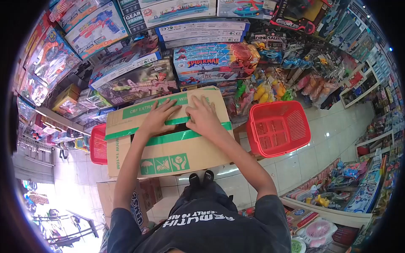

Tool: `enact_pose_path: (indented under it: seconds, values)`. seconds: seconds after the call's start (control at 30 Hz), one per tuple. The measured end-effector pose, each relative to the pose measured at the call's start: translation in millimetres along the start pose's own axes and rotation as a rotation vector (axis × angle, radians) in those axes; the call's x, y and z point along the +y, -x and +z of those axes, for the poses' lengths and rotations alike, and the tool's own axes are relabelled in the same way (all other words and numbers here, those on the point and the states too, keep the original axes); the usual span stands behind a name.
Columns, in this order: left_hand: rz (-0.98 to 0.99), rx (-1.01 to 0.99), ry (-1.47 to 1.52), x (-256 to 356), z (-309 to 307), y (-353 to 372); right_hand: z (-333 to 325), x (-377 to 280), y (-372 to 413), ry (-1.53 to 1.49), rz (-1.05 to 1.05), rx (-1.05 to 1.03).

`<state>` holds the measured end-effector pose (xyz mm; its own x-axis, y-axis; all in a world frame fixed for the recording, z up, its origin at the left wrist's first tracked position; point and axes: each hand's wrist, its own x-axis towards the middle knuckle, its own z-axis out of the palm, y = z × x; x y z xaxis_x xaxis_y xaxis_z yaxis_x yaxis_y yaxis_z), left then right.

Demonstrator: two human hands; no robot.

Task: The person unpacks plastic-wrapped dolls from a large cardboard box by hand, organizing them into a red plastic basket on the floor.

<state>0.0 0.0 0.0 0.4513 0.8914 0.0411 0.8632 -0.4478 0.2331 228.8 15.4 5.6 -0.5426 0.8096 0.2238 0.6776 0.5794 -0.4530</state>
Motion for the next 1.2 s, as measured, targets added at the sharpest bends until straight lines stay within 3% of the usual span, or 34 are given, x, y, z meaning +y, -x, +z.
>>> enact_pose_path:
  seconds: [0.2, 0.4, 0.67, 0.8, 0.97, 1.07, 1.2]
  values:
    - [0.039, -0.027, 0.066, -13.7, -26.3, -4.1, -14.0, -2.3, -7.8, -0.064, -0.082, 0.076]
    - [0.094, 0.086, 0.106, -0.9, -50.4, -5.2, -36.7, -5.0, -8.1, -0.122, -0.050, 0.059]
    - [0.039, 0.196, -0.150, -2.4, -56.8, -23.9, -45.6, 0.4, -2.4, -0.189, 0.043, 0.210]
    - [0.051, 0.245, -0.168, -8.8, -59.0, -32.9, -53.1, -5.2, -1.4, -0.245, 0.091, 0.183]
    - [0.087, 0.457, -0.261, -12.4, -56.1, -36.1, -44.9, -7.1, -5.8, -0.049, 0.075, 0.222]
    - [0.083, 0.539, -0.254, -16.3, -57.8, -40.5, -52.0, -10.9, -9.7, -0.118, 0.094, 0.227]
    - [0.005, 0.523, -0.306, -26.9, -58.9, -49.2, -55.1, -2.4, -9.2, -0.164, 0.103, 0.321]
